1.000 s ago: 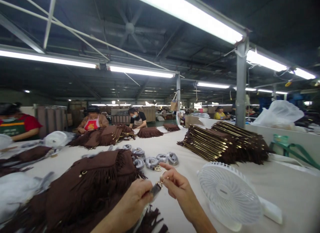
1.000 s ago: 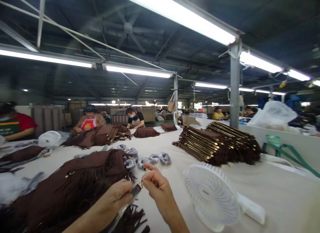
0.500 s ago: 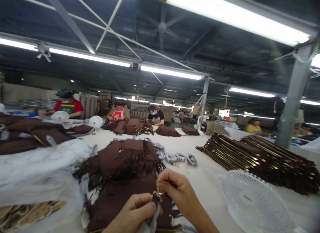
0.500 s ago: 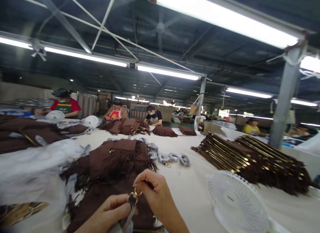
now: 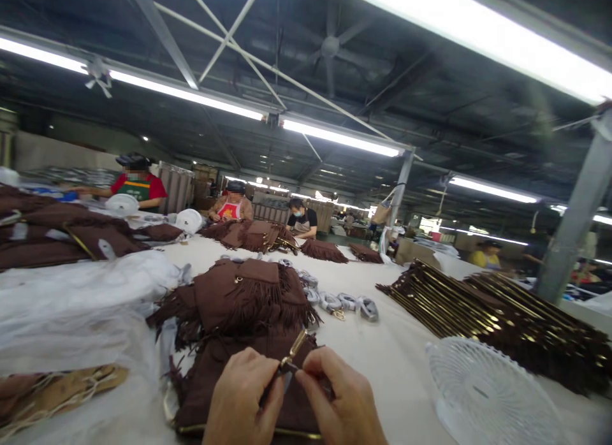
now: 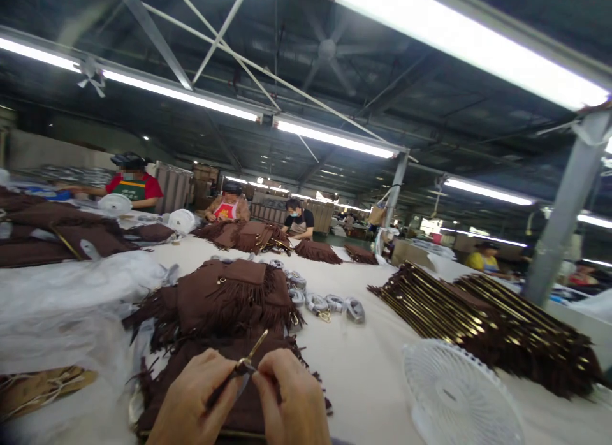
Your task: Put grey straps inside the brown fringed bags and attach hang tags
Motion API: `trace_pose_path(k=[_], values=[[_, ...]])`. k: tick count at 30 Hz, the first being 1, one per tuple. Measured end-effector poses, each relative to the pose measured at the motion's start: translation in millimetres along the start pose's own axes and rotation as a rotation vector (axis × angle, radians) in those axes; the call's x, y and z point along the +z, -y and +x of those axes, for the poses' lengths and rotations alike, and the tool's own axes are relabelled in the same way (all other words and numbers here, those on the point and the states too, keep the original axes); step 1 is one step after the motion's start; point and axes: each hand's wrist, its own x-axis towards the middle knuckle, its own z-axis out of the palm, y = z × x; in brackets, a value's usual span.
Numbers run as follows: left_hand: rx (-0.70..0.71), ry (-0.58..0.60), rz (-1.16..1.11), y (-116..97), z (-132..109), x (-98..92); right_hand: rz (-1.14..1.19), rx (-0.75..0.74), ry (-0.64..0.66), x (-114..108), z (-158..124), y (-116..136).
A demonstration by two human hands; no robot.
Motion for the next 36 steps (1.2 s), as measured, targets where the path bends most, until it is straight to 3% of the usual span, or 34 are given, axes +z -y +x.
trace_pose_path(k=[6,11,18,21,25,30,33,36], values=[[0.082,0.022,0.111,10,-7,14.6,0.262,0.229,-0.002,15,-4,-7],[0.127,0.123,0.003,22,-21,30.4,0.395,0.266,0.179,20,-13,-26],[-0.127,0.247,-0.449,4,-25,28.2,0.246,0.224,0.236,10,-27,-30],[-0.230,0.271,-0.458,-3,-14,27.2,0.214,0.212,0.232,9,-31,-32],[-0.073,0.214,-0.242,-4,1,23.1,0.118,0.147,0.146,6,-37,-43],[0.118,0.162,-0.158,-19,19,6.3,-0.102,-0.046,-0.157,-3,-40,-38],[0.169,0.198,-0.218,-32,31,-1.9,-0.007,-0.097,-0.084,-2,-32,-25],[0.187,0.232,-0.256,-30,37,-11.6,0.126,-0.030,0.015,2,-23,-21]])
